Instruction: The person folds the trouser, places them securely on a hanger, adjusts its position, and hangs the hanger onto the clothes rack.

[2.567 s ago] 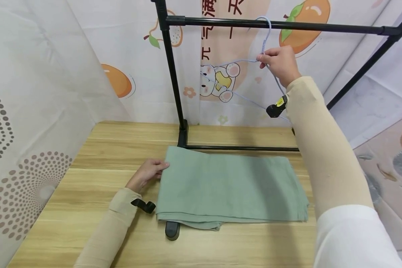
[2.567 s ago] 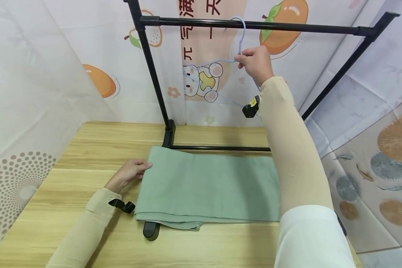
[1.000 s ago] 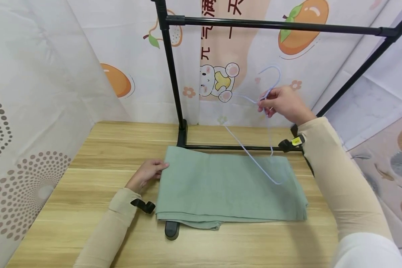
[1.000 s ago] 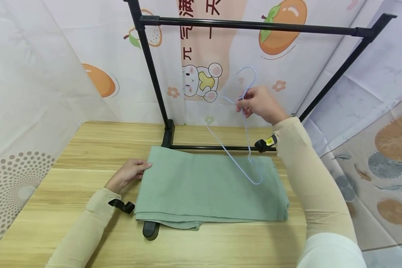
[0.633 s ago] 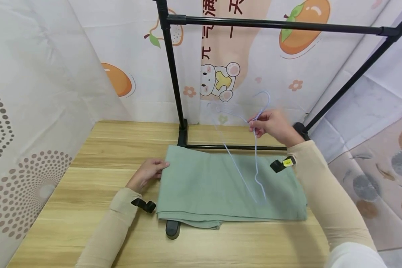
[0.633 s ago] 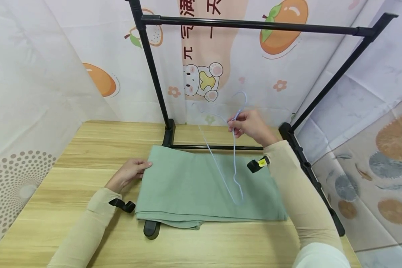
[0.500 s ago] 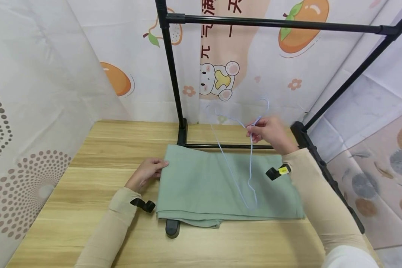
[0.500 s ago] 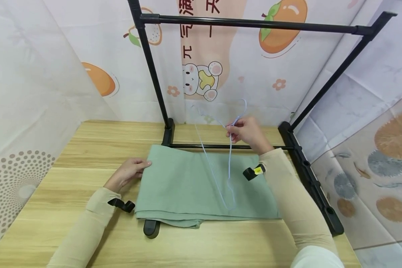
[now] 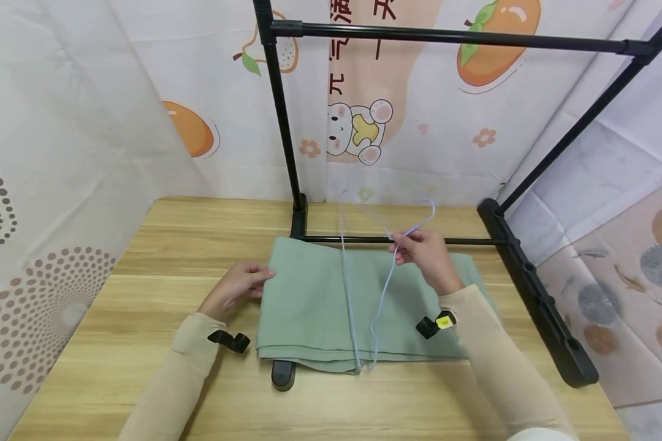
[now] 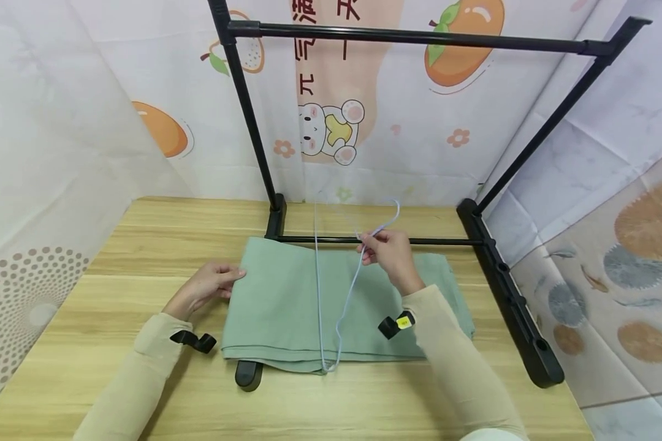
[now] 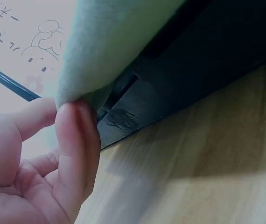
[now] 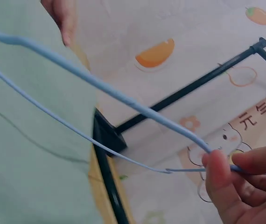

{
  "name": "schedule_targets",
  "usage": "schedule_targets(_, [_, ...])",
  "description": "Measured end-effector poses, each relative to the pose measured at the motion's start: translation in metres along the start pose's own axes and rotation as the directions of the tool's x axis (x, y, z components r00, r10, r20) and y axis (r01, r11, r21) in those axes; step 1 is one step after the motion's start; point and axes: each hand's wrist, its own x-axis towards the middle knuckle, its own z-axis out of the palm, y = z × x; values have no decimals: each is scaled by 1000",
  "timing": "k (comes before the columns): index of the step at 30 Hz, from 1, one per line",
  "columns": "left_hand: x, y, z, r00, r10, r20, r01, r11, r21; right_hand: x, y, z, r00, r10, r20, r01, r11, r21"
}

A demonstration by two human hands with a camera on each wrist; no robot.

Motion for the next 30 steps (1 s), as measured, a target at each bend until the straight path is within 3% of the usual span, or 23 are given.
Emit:
schedule_targets(15, [-3, -4, 0, 998, 57, 15, -57, 998, -20, -24, 27, 45, 999, -37, 13, 35, 992, 119])
schedule_targets(30, [-4, -4, 1, 998, 66, 7, -66, 997, -28, -32, 37, 67, 995, -104, -2, 104, 989, 105])
